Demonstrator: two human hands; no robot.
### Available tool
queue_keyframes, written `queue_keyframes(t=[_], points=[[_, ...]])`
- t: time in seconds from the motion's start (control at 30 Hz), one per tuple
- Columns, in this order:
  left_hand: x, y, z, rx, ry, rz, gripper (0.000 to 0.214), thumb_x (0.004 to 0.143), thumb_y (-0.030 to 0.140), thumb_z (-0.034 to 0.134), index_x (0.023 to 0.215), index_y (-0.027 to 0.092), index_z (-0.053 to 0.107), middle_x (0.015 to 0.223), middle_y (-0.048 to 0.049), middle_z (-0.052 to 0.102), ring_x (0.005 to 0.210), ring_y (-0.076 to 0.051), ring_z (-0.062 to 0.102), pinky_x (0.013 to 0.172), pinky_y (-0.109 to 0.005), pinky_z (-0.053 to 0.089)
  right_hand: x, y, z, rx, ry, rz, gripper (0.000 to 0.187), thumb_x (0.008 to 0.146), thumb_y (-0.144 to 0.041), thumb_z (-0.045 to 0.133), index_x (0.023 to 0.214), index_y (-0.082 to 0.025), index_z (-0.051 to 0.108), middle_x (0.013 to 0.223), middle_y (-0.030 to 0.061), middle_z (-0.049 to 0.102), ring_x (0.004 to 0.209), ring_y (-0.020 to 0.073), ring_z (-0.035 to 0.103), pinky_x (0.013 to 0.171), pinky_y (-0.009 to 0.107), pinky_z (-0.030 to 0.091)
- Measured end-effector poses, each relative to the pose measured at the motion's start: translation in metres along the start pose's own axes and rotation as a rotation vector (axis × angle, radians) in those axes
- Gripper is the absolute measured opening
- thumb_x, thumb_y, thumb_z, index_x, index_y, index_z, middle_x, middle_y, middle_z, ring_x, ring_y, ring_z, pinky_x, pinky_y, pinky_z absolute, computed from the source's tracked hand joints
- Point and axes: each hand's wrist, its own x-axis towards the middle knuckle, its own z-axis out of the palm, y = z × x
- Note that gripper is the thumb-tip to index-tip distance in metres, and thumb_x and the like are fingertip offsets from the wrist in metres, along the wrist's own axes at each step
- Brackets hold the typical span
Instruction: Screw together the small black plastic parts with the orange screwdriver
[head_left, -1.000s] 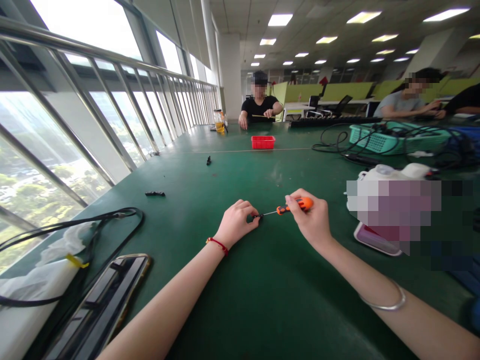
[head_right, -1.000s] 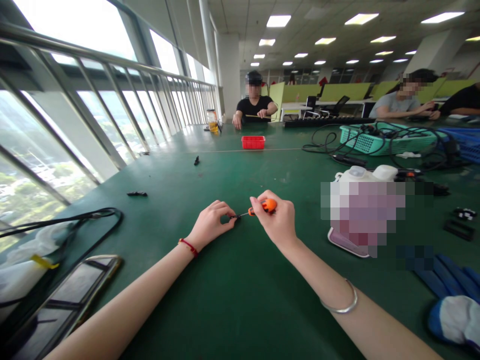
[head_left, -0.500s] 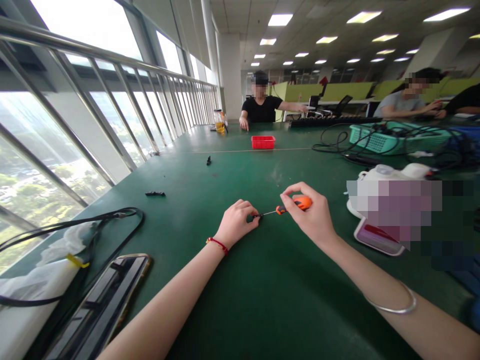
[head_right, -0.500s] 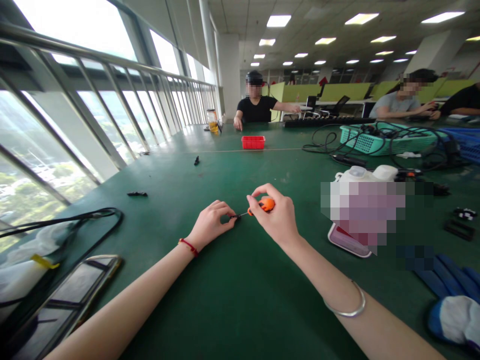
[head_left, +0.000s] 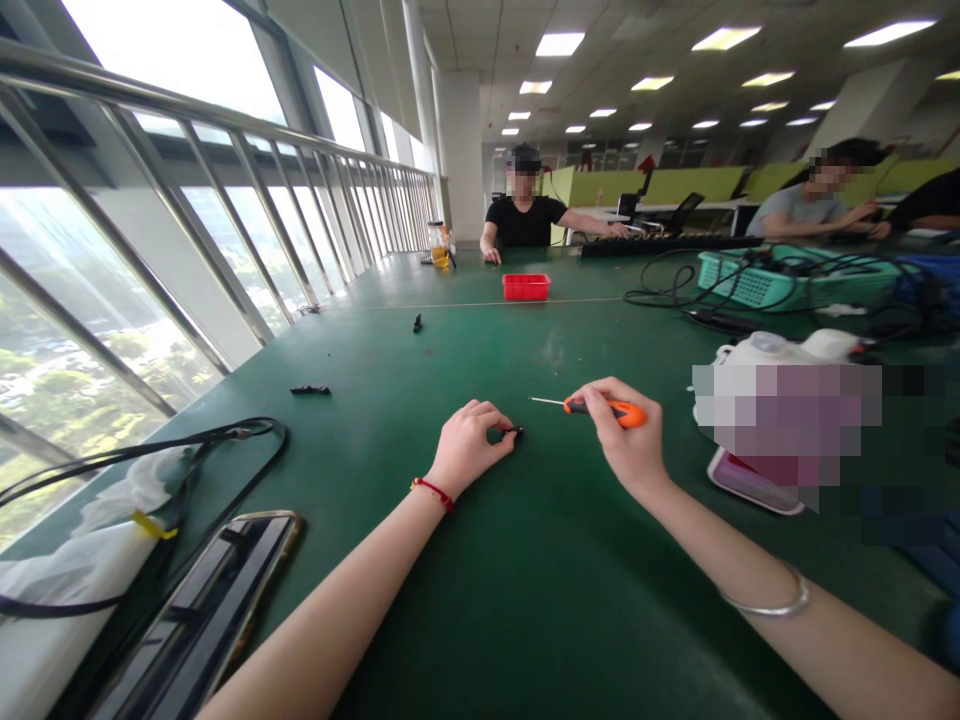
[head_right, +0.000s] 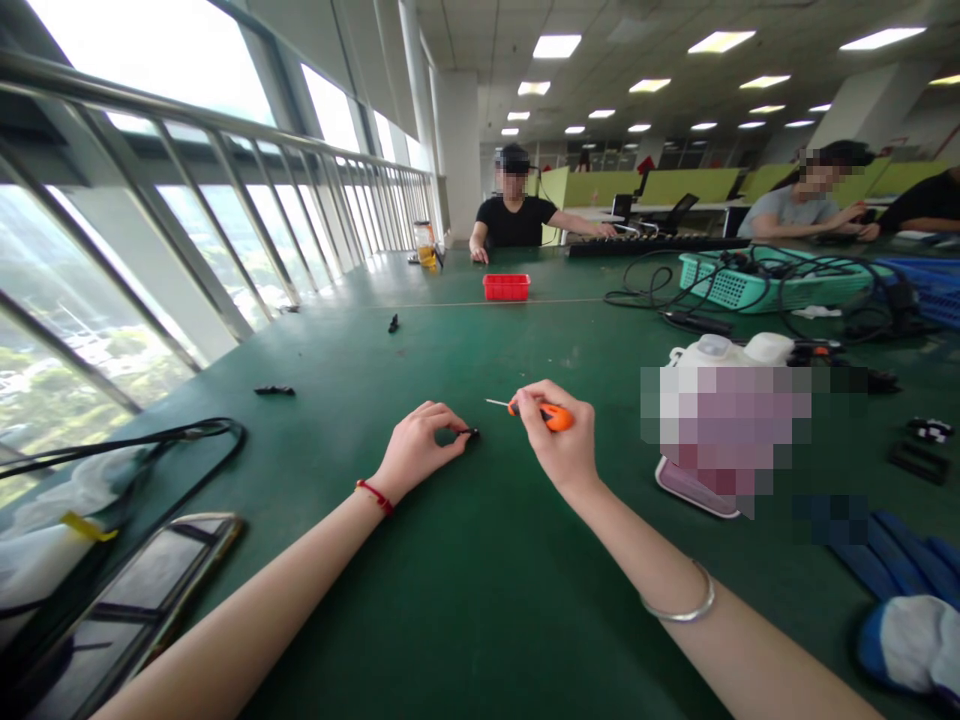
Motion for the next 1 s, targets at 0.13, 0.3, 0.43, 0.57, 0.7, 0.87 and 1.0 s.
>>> queue_keyframes(t=[0.13,0.3,0.43,0.57,0.7,0.87,1.0], points=[[0.000,0.002,-0.003,0.004,0.101,0.033,0.008,0.076,0.024,0.058,0.074,0.020,0.065,0.078,-0.0007,0.066,0.076,-0.016,0.056,0.073,-0.030,0.046,-0.010,0.023,0.008,-0.186,-0.176,-0.109,0.016,0.082,-0.032,0.055,0.088,-0.021,0.064,0.078,0.0025,0.059,0.068,0.0137,0.056,0.064,0.025,0.043],[-0.003,0.009,-0.005,0.027,0.112,0.228,0.010,0.079,0.025,0.057,0.078,0.020,0.066,0.078,-0.0014,0.066,0.075,-0.015,0.056,0.068,-0.030,0.044,-0.015,0.038,0.011,-0.245,-0.370,-0.111,0.018,0.080,-0.032,0.058,0.096,-0.024,0.062,0.086,0.0021,0.054,0.073,0.0134,0.057,0.067,0.025,0.044],[-0.007,0.013,-0.006,0.034,0.109,0.274,0.012,0.080,0.026,0.056,0.079,0.019,0.065,0.079,-0.0018,0.066,0.075,-0.015,0.056,0.066,-0.029,0.043,-0.015,0.036,0.010,-0.247,-0.473,-0.123,0.018,0.080,-0.032,0.059,0.096,-0.025,0.061,0.087,0.0010,0.055,0.077,0.0140,0.058,0.071,0.026,0.045],[-0.011,0.019,-0.007,0.029,0.094,0.269,0.012,0.081,0.026,0.055,0.079,0.019,0.065,0.079,-0.0015,0.066,0.075,-0.015,0.056,0.067,-0.029,0.043,-0.018,0.035,0.009,-0.268,-0.517,-0.146,0.012,0.082,-0.030,0.057,0.091,-0.024,0.062,0.085,0.0009,0.057,0.074,0.0137,0.055,0.069,0.026,0.043],[-0.014,0.027,-0.010,0.024,0.042,0.231,0.013,0.081,0.029,0.055,0.083,0.020,0.065,0.082,-0.0020,0.066,0.078,-0.016,0.056,0.069,-0.030,0.043,-0.020,0.033,0.006,-0.315,-0.527,-0.166,0.011,0.081,-0.026,0.057,0.090,-0.023,0.063,0.085,0.0011,0.058,0.072,0.0138,0.053,0.069,0.028,0.041],[-0.017,0.023,-0.011,0.071,0.065,-0.016,0.018,0.082,0.031,0.053,0.095,0.022,0.063,0.094,-0.0036,0.063,0.087,-0.018,0.057,0.077,-0.034,0.042,-0.021,0.031,0.003,-0.379,-0.521,-0.106,0.011,0.082,-0.027,0.056,0.089,-0.024,0.064,0.084,0.0014,0.058,0.071,0.0140,0.053,0.070,0.028,0.041],[-0.019,0.017,-0.010,0.066,0.078,-0.195,0.017,0.080,0.026,0.056,0.094,0.021,0.062,0.096,-0.0036,0.062,0.091,-0.021,0.056,0.078,-0.035,0.043,-0.023,0.029,0.001,-0.426,-0.517,-0.075,0.011,0.082,-0.027,0.056,0.089,-0.024,0.065,0.084,0.0016,0.057,0.070,0.0141,0.052,0.068,0.027,0.041]])
